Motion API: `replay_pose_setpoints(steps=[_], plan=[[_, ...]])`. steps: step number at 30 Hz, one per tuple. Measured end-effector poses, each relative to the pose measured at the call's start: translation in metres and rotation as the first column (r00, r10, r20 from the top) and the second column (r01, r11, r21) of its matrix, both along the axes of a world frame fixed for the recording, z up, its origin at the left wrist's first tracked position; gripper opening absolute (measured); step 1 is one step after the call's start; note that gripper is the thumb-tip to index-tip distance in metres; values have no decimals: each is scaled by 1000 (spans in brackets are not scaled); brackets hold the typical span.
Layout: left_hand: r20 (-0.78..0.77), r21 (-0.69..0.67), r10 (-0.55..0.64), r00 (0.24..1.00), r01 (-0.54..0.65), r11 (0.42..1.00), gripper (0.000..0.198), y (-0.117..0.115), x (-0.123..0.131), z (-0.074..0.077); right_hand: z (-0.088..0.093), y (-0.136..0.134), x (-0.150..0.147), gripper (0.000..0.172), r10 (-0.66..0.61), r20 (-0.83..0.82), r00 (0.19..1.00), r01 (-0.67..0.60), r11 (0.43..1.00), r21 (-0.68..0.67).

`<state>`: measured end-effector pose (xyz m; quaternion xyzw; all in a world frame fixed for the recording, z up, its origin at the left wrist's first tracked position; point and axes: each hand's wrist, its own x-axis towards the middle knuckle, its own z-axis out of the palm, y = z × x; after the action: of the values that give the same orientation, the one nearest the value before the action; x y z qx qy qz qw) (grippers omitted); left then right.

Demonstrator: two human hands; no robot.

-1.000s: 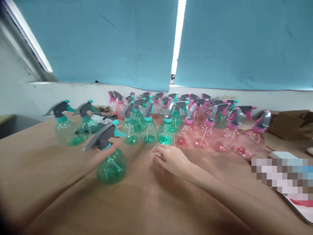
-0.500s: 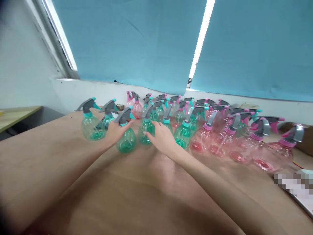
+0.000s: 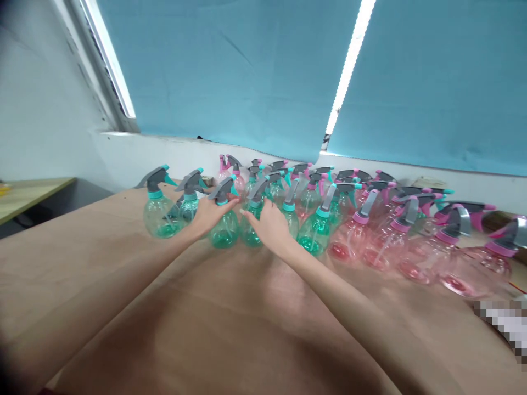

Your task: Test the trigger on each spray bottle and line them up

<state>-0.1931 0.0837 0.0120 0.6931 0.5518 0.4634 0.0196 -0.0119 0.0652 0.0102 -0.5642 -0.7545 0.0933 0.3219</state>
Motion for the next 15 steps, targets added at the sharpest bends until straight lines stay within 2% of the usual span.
replay_pose_setpoints(steps=[4,9,15], plan=[[-6,9,5,1000,-5,1000,22,6,-1,-1,-2,6,-5,66,-37,7,999,37,999,24],[-11,15,18,1000,-18,1000,21,12,-3,0,0,13,-8,45,-54,48,997,54,999,-3],[-24,18,1,1000,-1,1000,24,15,-6,2,3,14,-6,40,-46,69,997,49,998,-39]])
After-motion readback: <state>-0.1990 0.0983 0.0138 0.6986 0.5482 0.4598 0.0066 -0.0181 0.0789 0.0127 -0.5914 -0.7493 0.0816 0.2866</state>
